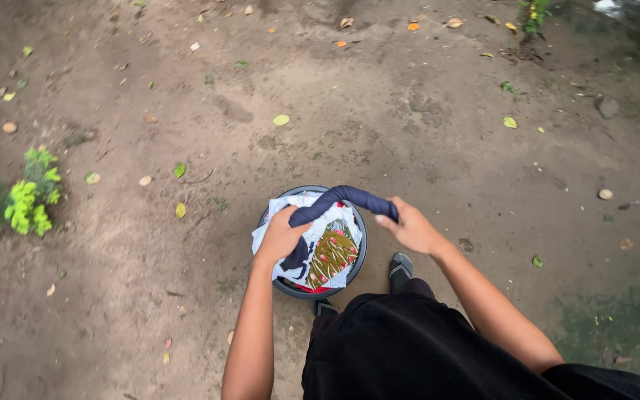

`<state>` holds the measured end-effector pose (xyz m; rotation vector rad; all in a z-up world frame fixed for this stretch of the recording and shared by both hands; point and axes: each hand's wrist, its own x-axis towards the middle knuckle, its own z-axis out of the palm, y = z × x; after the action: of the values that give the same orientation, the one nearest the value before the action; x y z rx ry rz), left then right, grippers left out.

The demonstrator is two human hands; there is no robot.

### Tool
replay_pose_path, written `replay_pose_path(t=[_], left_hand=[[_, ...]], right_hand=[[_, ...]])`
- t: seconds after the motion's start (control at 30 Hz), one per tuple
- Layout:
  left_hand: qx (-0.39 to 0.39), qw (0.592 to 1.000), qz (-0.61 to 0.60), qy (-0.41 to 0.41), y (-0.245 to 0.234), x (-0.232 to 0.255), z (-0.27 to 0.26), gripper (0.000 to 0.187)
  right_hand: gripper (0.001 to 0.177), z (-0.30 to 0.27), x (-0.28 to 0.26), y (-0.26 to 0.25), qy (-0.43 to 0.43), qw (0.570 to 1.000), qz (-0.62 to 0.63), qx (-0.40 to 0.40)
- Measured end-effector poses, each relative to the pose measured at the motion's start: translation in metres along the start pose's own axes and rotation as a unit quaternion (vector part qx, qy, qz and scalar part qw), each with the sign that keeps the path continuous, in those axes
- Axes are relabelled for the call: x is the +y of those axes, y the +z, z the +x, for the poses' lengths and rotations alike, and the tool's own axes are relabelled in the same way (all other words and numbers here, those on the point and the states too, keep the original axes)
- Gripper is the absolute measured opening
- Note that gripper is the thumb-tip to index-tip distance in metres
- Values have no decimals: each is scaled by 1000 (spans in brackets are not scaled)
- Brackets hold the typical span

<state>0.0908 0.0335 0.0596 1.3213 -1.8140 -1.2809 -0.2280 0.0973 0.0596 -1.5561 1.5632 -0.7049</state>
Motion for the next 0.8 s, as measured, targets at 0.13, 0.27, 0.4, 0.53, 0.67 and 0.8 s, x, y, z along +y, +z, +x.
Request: replay_pose_path(t=[0.13,0.27,0.4,0.53,0.67,0.8], left_hand=[[85,996,36,-11,1,-3,32,20],[108,994,-13,14,8,-2,52,14],[112,990,-54,59,19,4,66,13],[72,984,-70,148,31,20,63,21],[47,994,-11,102,28,49,43,24],[68,990,-32,115,24,23,34,21]], right_hand=[[59,-7,57,30,36,968,245,-42],[46,-17,39,41,21,937,341,-70],[38,-28,13,38,-25,929,330,-166],[34,-27,22,56,-80,933,239,-256],[43,-31,-10,61,-83,924,213,-307],[35,-31,11,58,-73,910,133,-386]])
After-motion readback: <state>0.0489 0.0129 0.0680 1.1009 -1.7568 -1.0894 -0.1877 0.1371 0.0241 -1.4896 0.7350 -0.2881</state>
